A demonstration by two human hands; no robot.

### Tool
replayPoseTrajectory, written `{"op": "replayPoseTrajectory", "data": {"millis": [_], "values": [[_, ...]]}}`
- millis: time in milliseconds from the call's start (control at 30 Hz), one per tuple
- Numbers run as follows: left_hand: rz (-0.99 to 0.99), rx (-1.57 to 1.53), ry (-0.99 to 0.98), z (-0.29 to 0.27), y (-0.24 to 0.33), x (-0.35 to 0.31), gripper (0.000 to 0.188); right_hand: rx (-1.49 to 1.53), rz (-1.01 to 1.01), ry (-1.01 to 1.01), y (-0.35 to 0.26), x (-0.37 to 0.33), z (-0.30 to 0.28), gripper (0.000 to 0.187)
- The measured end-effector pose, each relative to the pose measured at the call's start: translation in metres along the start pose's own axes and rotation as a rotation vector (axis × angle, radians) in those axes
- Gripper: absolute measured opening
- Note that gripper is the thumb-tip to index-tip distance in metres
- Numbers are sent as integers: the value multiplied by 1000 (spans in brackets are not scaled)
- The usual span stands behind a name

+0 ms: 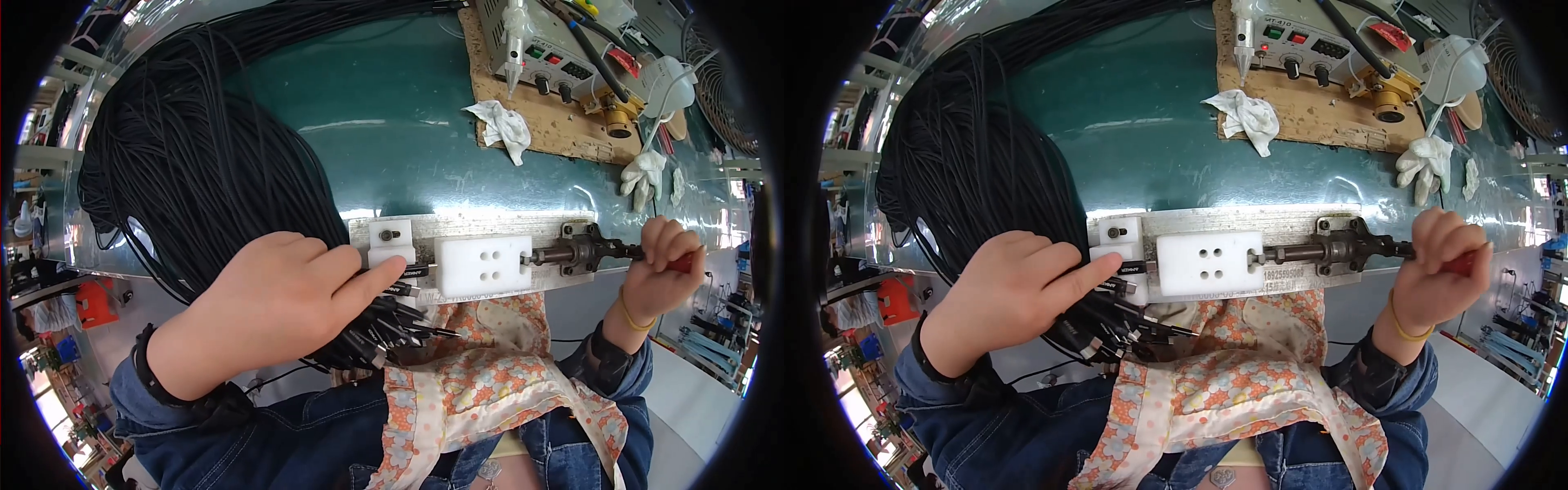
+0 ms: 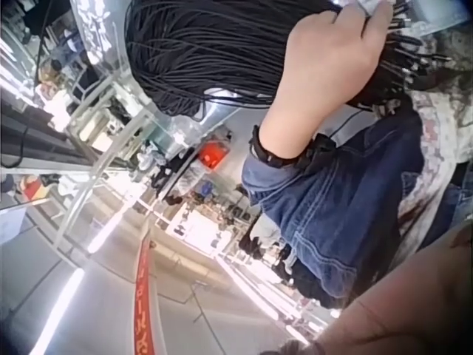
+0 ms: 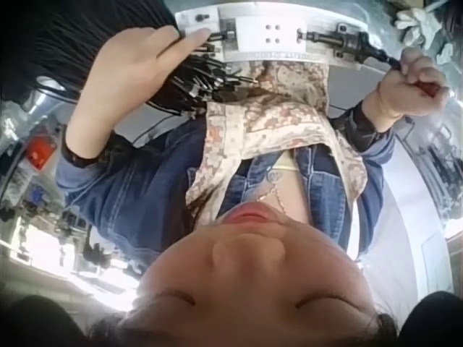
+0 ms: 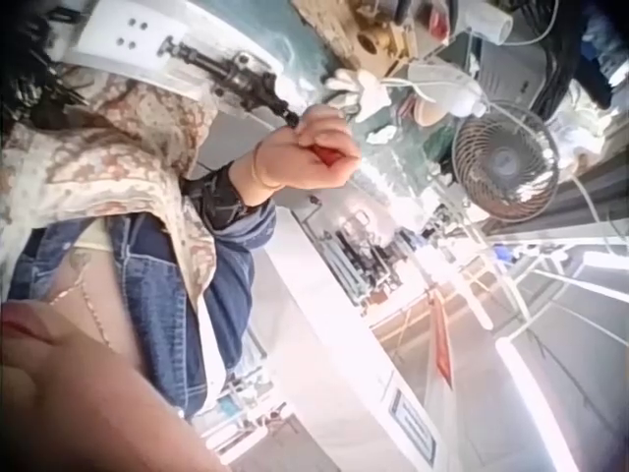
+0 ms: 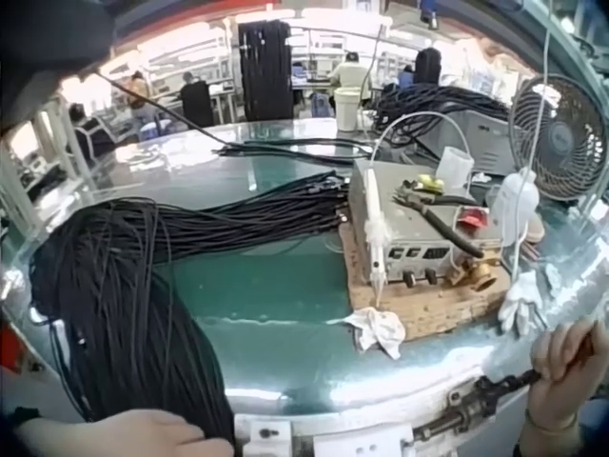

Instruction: Assembling and processing bundles of black cables using a workstation machine.

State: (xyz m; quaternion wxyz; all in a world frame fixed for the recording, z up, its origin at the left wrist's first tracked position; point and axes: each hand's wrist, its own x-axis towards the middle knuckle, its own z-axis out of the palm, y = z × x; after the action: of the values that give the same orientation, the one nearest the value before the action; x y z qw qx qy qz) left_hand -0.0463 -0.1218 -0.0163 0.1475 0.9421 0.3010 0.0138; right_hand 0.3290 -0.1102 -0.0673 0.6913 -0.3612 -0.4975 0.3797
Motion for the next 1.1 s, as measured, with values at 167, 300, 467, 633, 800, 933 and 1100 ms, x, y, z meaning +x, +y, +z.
{"op": "replayPoseTrajectory", "data": {"millis": [167,300,467,633,800,933,1100], "values": [[-17,162,-80,2,5,-6,53,66,12,-64,-4,2,-4,32],[-55,124,-62,5,5,-7,52,-1047,-508,-669,3,-6,45,31],[-111,-208,175,8,0,-13,47,-701,-222,-473,2,-7,28,30],[2,-185,303,19,-7,-7,38,-189,-35,-134,2,-5,10,30],[8,22,132,17,3,-1,34,120,7,-24,1,2,-5,30],[52,-7,172,25,-3,-2,33,-1110,-470,-742,3,-5,47,32],[167,-108,349,27,-12,-6,36,-903,-224,-630,4,-9,35,30]]}}
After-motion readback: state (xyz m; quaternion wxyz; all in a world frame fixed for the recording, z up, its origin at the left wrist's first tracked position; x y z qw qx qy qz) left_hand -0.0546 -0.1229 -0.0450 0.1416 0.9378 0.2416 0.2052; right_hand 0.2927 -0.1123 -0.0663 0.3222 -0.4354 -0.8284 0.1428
